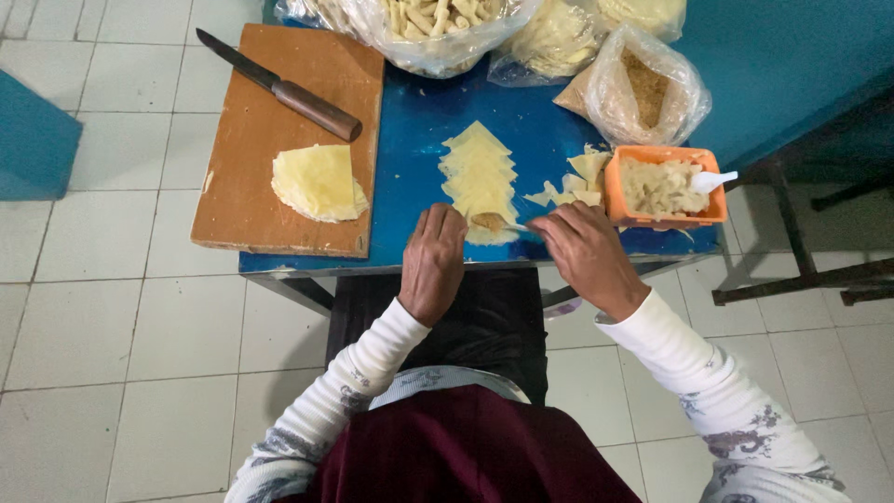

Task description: The person stacks thin pastry sheets one by one into an overlapping fan-shaped pile on a blue table, occasionally repositioning them, and uses a spoon to scoop filling from an orange plastic container and spread it onto the stacked sheets. Bags of dough pieces and a knife on a cutting board sit nearby.

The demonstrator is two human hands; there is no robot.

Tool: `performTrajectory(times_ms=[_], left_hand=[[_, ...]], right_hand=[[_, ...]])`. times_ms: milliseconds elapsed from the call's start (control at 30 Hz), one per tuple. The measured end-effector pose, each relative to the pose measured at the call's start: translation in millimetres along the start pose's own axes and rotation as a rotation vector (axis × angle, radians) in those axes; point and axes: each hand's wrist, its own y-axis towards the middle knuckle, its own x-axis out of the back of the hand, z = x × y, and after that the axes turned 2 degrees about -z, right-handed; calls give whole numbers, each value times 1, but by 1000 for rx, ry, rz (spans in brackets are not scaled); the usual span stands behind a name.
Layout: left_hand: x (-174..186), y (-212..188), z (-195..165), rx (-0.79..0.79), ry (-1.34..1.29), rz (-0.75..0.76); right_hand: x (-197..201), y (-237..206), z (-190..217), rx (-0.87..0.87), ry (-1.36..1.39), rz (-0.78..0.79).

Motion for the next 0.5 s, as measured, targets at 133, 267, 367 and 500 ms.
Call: performTrajectory(times_ms=[133, 267, 367, 500], left_hand=[[-3, 3, 4, -10, -64, 8], [-6, 7, 5, 112, -198, 6], [-6, 10, 5, 102, -241, 4], [-2, 12, 2, 154, -264, 85]], right_hand=[[0, -7, 8, 119, -123, -74], [0, -10, 10, 160, -185, -99], [1, -13, 12, 154, -197, -116], [7, -18, 10, 107, -151, -125]])
